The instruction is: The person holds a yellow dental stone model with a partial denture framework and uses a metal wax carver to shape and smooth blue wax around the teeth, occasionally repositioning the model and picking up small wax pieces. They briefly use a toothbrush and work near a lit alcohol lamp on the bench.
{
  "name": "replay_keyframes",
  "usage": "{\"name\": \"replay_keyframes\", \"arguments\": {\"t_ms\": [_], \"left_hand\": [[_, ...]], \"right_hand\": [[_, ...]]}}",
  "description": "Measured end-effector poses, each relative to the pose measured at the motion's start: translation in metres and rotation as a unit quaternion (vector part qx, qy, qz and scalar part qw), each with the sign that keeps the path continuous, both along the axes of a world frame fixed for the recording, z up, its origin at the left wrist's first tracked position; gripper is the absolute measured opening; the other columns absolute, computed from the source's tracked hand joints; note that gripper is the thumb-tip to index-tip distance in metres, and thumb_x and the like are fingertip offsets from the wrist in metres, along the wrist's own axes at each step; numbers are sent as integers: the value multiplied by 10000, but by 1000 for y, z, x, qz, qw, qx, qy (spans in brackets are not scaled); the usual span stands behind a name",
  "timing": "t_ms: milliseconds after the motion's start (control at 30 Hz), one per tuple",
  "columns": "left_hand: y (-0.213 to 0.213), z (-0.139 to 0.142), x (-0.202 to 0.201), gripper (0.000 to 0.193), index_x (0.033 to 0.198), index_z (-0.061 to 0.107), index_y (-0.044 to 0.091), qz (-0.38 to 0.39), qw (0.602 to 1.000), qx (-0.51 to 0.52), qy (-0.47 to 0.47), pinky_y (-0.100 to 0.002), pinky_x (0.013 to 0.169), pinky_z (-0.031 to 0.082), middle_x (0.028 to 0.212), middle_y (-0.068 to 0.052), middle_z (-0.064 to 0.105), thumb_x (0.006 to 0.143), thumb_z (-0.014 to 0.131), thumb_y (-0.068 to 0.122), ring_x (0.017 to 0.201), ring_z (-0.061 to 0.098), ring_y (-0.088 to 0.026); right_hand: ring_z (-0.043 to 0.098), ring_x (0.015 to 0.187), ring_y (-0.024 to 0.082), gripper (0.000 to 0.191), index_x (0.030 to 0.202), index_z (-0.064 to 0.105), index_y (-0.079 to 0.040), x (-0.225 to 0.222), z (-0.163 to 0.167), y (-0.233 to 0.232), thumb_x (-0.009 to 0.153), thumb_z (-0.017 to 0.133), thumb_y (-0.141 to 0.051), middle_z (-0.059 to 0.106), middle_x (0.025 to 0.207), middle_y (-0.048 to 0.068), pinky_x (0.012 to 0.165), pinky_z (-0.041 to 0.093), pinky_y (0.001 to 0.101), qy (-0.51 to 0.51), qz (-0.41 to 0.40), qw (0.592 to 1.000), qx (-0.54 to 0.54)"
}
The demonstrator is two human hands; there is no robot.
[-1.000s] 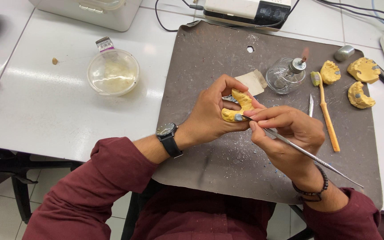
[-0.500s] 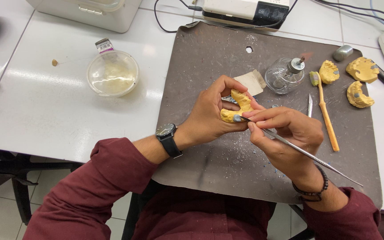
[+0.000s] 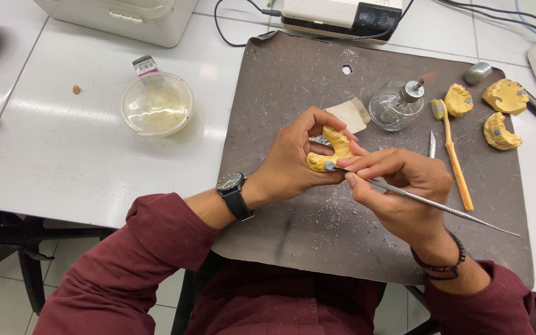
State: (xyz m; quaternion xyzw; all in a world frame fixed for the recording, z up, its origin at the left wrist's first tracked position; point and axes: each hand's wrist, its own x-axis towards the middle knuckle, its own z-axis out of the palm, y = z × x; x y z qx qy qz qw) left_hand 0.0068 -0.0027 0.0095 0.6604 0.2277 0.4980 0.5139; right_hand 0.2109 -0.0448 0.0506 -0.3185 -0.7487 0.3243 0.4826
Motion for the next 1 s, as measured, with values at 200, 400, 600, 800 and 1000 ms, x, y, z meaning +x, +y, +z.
{"name": "replay_keyframes", "arguments": {"t_ms": [200, 400, 600, 800, 1000], "left_hand": [[0, 0, 0, 565, 1300, 473, 64, -9, 1000, 1, -4, -328, 989, 623, 1306, -133, 673, 892, 862, 98, 1216, 725, -204], [1, 0, 0, 581, 1299, 475, 65, -9, 1000, 14, 1, -329, 993, 620, 1308, -134, 673, 869, 865, 66, 1226, 714, -208], [0, 1, -2, 581, 1296, 479, 64, -10, 1000, 7, 7, -329, 989, 622, 1309, -130, 673, 864, 868, 53, 1227, 716, -208], [0, 1, -1, 584, 1298, 474, 62, -16, 1000, 6, 2, -329, 990, 620, 1315, -130, 666, 863, 864, 43, 1229, 713, -210], [-1, 2, -1, 575, 1300, 472, 61, -20, 1000, -5, 0, -326, 991, 622, 1322, -136, 669, 871, 856, 39, 1223, 722, -213]], "right_hand": [[766, 1069, 256, 118, 917, 643, 24, 0, 0, -2, 917, 736, 97, 745, 1020, 161, 1167, 584, 472, 7, -6, 1000, -15], [765, 1081, 266, 114, 928, 648, 35, 1, 1, 0, 914, 740, 101, 747, 1015, 171, 1184, 573, 484, 7, 10, 1000, -22], [762, 1083, 268, 116, 933, 647, 35, 2, 0, -1, 912, 740, 101, 749, 1016, 178, 1188, 568, 488, 9, 12, 999, -30], [765, 1080, 271, 119, 926, 650, 32, 4, 0, 0, 903, 745, 100, 750, 1009, 177, 1171, 582, 489, 9, 13, 999, -34], [769, 1071, 267, 122, 926, 644, 33, 3, 0, -1, 904, 744, 101, 747, 1004, 174, 1153, 596, 480, 11, 4, 999, -29]]}}
